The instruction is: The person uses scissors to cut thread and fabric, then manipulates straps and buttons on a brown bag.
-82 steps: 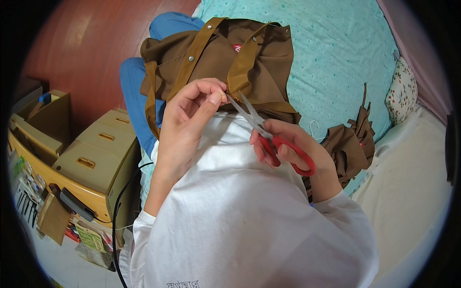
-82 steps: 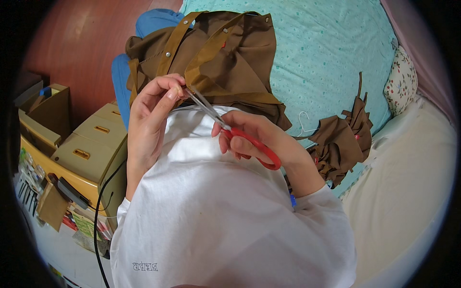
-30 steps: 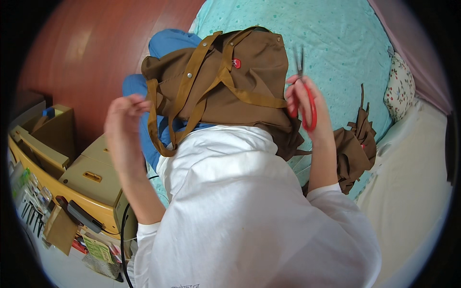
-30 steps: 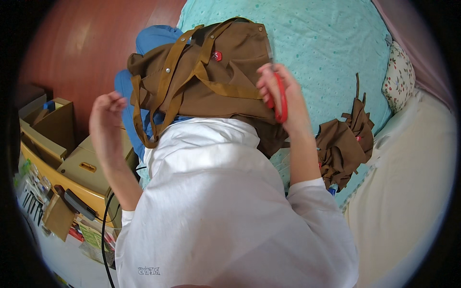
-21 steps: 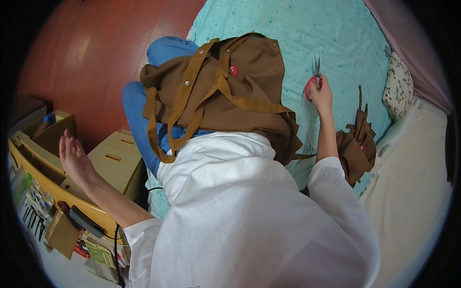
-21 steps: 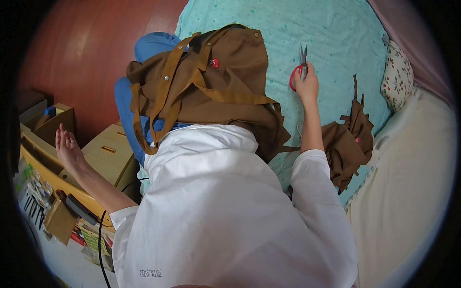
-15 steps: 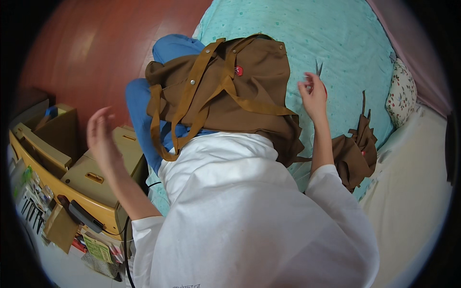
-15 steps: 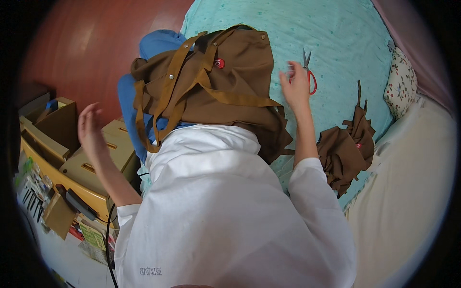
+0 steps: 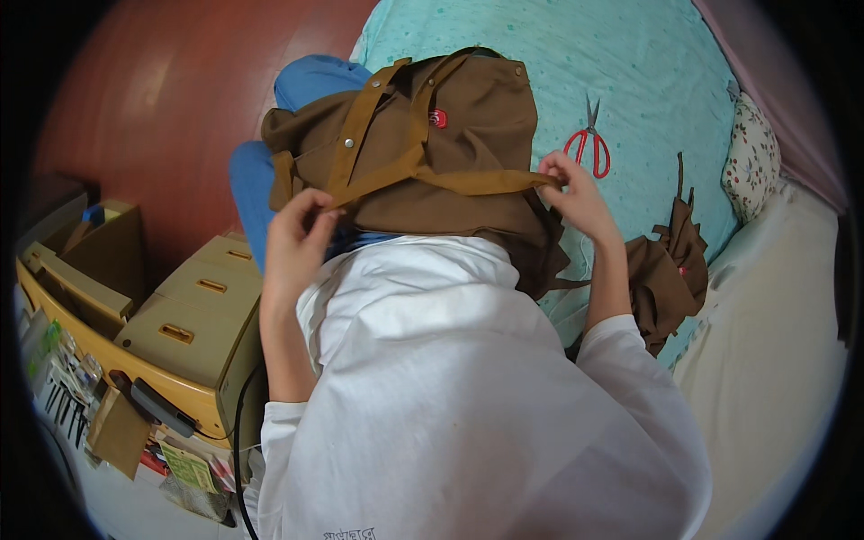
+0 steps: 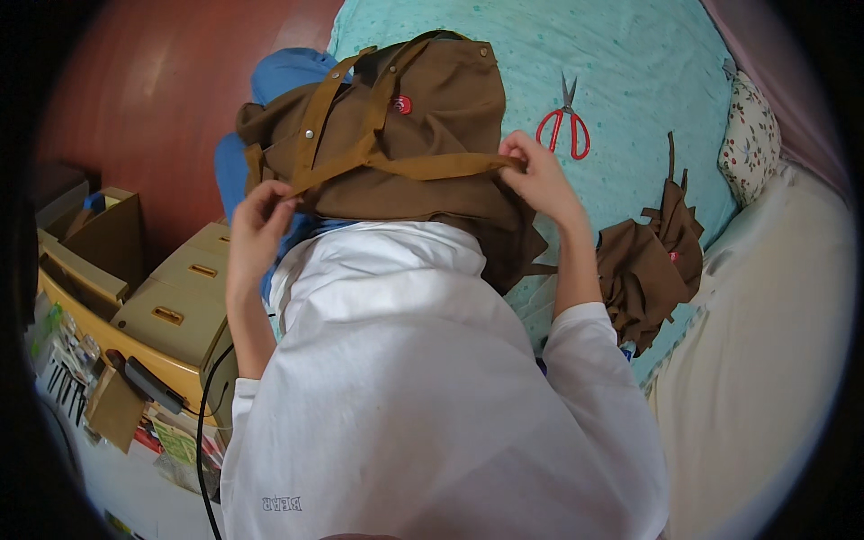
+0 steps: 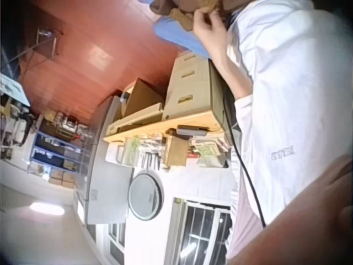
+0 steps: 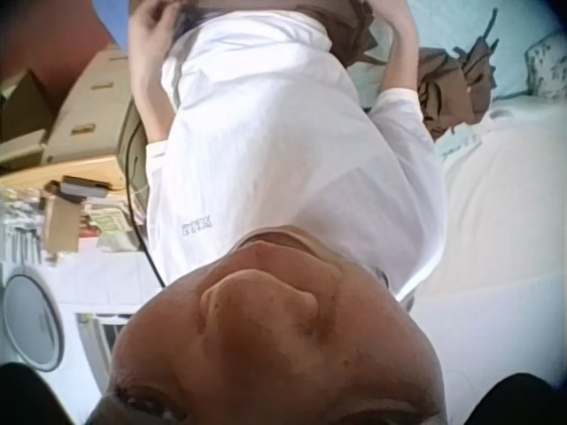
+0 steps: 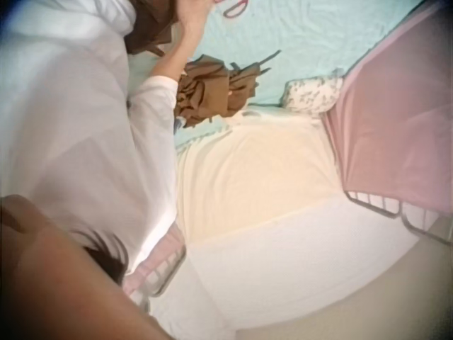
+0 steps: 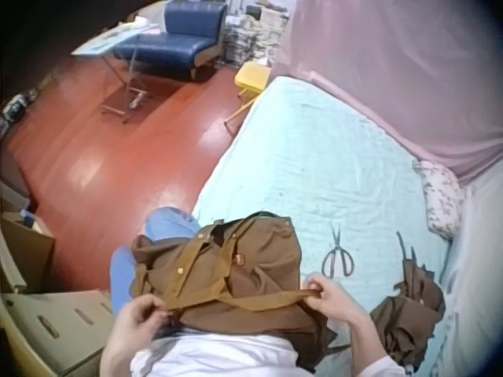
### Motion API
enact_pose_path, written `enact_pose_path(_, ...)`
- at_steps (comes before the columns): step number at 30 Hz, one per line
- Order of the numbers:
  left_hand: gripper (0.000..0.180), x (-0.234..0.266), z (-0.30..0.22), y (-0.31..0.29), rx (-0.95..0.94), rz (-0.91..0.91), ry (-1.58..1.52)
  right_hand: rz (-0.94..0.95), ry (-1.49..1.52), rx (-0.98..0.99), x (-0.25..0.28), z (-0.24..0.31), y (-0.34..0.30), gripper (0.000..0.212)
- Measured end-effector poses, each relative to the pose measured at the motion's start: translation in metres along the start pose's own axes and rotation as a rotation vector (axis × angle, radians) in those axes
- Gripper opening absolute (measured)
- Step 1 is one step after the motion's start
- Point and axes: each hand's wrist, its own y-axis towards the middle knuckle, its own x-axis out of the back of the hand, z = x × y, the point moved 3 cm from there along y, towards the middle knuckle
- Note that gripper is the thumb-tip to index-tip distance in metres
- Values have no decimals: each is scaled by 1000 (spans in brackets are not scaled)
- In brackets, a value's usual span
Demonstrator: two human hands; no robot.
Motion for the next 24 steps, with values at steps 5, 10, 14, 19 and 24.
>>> enact_pose_path(5,8,25,-25,1,-29,-58,-12,-194,227,-65,46,-23,-10,23)
enact_pose_path(10,8,40,-35,-1,-38,-79,42,-372,440,-128,76,-26,-28,19)
enact_pose_path(14,14,39,-43,-1,-46,-30,181,-420,576,-138,93,-16,-37,18)
enact_pose_path(19,20,42,-47,6,-39,13,144,-413,533,-106,109,-7,-42,16)
enact_pose_path(24,26,48,-54,19,-311,-51,218,-519,370,-232,119,-33,-28,22)
